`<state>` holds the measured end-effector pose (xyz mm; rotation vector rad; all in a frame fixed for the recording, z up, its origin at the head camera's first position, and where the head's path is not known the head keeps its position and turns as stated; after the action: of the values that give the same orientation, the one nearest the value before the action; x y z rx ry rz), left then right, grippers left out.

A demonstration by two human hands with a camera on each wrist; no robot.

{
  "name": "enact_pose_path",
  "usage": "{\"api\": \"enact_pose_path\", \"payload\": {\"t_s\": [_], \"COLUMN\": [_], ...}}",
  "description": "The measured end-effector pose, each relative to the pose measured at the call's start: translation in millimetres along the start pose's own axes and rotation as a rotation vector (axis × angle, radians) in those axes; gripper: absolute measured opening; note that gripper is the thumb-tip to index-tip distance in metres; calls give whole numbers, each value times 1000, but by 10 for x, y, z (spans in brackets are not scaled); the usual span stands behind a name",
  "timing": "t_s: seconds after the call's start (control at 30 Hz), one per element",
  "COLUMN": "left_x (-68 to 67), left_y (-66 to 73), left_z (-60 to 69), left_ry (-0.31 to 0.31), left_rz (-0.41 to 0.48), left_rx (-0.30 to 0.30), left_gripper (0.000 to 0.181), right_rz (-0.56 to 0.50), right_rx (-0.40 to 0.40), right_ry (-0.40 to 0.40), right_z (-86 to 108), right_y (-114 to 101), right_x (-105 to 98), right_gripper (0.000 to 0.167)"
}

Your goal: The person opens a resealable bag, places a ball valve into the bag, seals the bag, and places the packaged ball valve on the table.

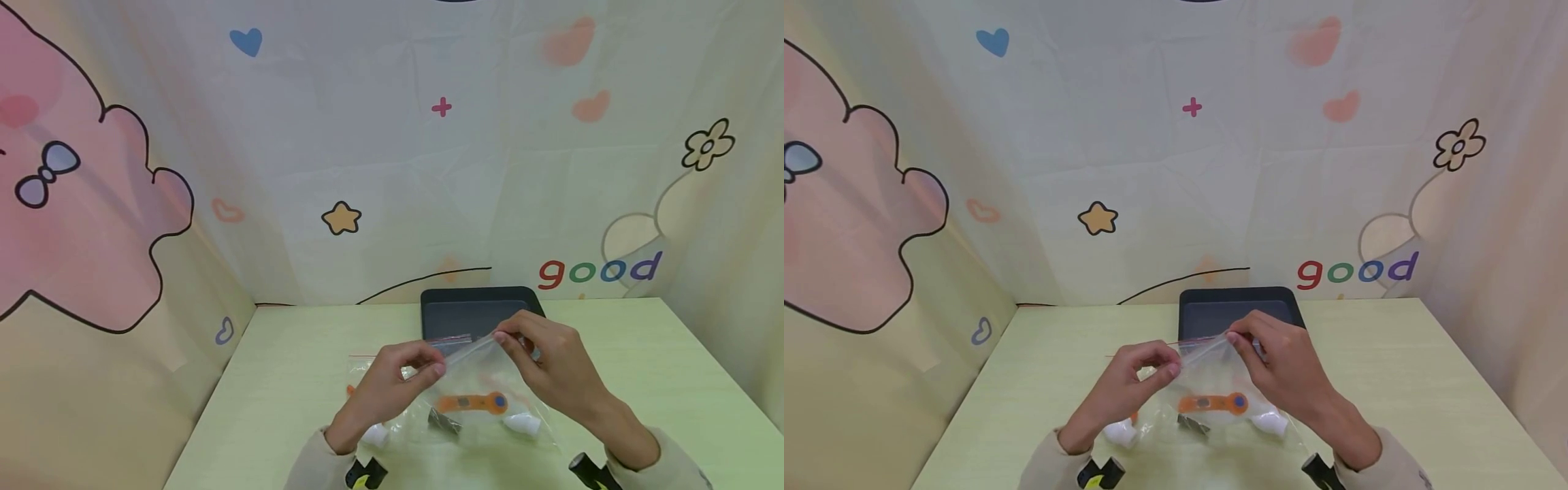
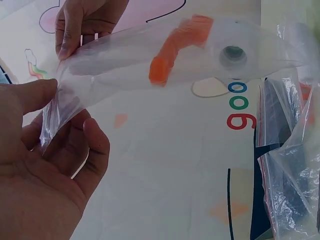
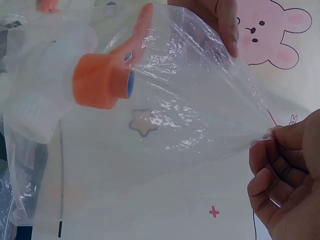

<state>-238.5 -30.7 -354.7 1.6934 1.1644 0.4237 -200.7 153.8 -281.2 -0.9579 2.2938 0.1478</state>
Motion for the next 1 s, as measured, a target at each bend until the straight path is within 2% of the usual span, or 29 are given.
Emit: {"api": "enact_pose_path", "payload": {"t_s": [0.17, 0.43, 0.57, 0.73, 0.83, 1.0], "left_x": [-19, 3, 20, 15, -6, -77], "left_y": [24, 24, 45, 76, 59, -26], "left_z": [-8, -18, -27, -33, -24, 19], "left_ry": [40, 31, 40, 52, 57, 68], "left_rz": [-28, -51, -66, -95, -93, -89], "left_rx": [20, 9, 46, 90, 73, -7], "left_gripper": [15, 11, 8, 12, 13, 11], "right_rz": [-7, -4, 0, -6, -4, 9], "right_rx": [-6, 2, -2, -8, -13, -15], "right_ry": [3, -9, -17, -20, -13, 20], "right_z": [3, 11, 15, 20, 11, -3], "right_y": [-12, -23, -38, -49, -46, -26], "right_x": [12, 26, 47, 67, 55, -10], "right_gripper": [21, 13, 22, 14, 14, 21]}}
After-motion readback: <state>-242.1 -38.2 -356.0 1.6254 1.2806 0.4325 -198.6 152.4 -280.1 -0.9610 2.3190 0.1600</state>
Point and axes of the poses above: each hand's wrist, its own z-axis away from the middle knuckle, its own x-axis out of the palm, y = z × x, the point moved 8 cm from there along -z, towards the middle knuckle, and after that the axes turned 14 degrees about z, right-handed, at the moved point
